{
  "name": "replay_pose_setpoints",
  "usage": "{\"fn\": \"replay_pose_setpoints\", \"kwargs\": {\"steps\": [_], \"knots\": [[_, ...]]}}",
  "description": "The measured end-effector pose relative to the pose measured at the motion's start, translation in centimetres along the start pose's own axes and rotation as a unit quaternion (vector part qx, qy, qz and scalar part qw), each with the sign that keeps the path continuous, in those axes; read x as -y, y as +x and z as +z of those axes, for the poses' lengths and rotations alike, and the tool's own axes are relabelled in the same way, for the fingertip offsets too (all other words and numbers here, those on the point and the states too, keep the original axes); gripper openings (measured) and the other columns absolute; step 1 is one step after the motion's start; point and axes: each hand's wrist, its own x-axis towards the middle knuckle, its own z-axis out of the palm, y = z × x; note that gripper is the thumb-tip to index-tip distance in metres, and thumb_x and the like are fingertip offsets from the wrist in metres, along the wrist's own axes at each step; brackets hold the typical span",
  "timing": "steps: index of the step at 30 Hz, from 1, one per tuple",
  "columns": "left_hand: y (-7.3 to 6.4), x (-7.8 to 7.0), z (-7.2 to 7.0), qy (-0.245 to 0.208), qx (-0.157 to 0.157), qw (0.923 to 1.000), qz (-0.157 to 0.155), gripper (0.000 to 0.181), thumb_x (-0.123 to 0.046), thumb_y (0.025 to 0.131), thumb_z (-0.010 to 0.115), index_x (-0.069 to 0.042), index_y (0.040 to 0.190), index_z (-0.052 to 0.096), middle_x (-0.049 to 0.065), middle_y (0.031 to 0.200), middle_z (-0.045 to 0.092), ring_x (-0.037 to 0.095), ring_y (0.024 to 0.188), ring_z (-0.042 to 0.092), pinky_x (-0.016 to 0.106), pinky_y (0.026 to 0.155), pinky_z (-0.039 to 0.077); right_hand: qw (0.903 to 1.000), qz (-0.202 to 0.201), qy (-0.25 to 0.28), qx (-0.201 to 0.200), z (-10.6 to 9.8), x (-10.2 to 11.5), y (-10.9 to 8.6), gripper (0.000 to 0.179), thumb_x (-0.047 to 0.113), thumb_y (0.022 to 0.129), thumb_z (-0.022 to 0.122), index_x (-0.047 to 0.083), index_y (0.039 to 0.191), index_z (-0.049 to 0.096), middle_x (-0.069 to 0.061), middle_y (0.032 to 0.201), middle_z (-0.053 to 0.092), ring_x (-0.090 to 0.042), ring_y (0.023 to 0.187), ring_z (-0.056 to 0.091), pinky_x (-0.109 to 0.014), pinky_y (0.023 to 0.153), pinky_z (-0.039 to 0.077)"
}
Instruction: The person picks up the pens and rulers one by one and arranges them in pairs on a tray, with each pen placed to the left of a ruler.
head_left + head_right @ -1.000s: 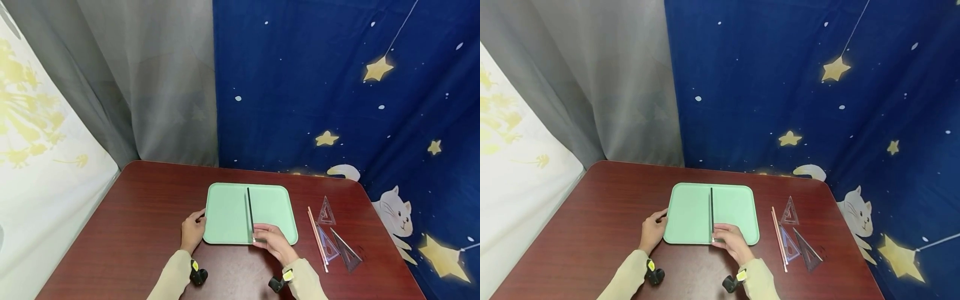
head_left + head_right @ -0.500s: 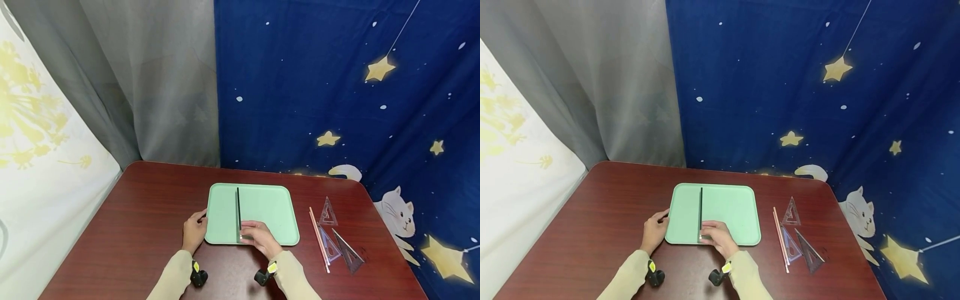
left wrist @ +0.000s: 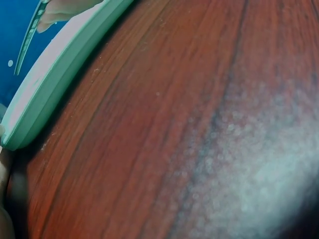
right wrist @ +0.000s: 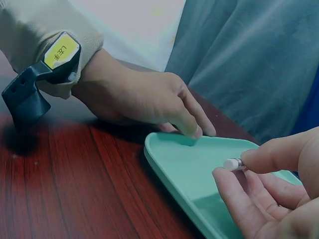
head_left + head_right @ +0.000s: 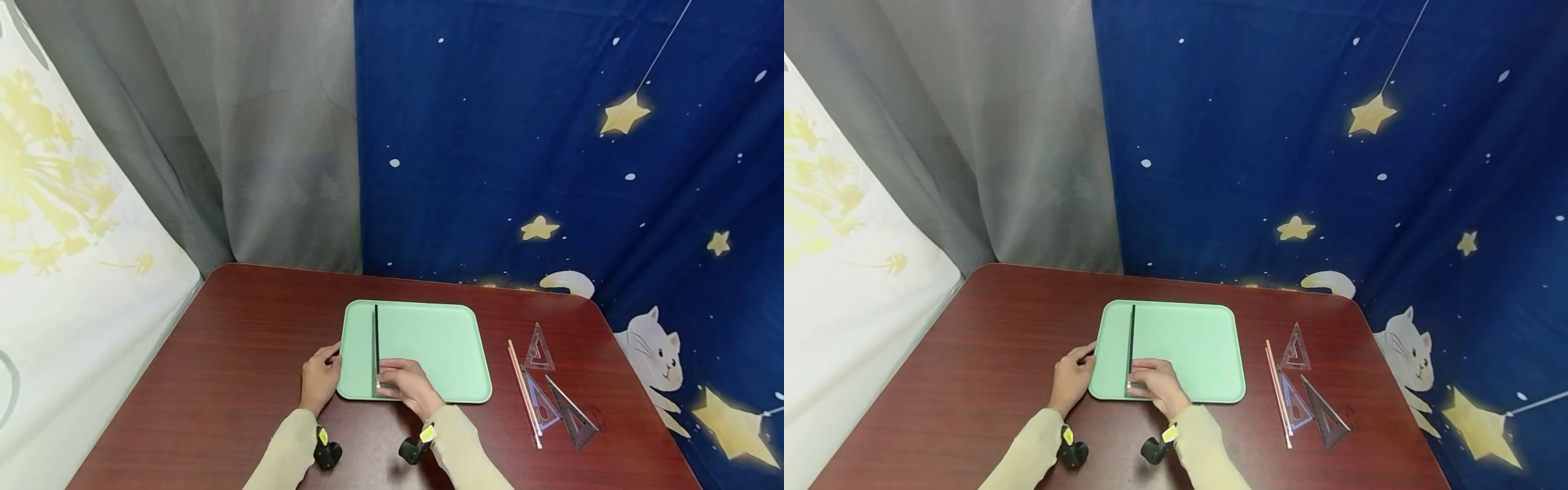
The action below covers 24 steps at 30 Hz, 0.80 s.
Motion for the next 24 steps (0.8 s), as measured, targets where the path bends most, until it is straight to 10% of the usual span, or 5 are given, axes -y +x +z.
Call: {"fn": "replay_pose_setpoints", "kwargs": {"steps": [10, 24], "knots": [[0.0, 0.0, 0.0, 0.001, 0.005, 1.0, -0.001, 0.032, -0.007, 0.093, 0.058, -0.007, 0.124, 0.065, 0.012, 0.113, 0.066, 0.002, 0.051, 0.044, 0.021, 0.055, 0.039, 0.9998, -0.002, 0.018, -0.013, 1.7, -0.6, 0.5, 0.04, -0.01, 0.082, 0.06, -0.017, 0.122, 0.054, -0.019, 0.101, 0.066, -0.015, 0.078, 0.067, -0.034, 0.074, 0.057], [0.0, -0.2, 0.0, 0.011, -0.011, 0.9999, 0.0, 0.031, -0.009, 0.091, 0.059, -0.009, 0.121, 0.068, 0.009, 0.112, 0.068, 0.012, 0.077, 0.062, 0.023, 0.066, 0.047, 0.9996, -0.008, 0.002, -0.027, 3.2, -1.1, 1.1, 0.038, -0.008, 0.08, 0.063, -0.014, 0.117, 0.058, -0.021, 0.099, 0.067, -0.013, 0.074, 0.067, -0.029, 0.07, 0.057]]}}
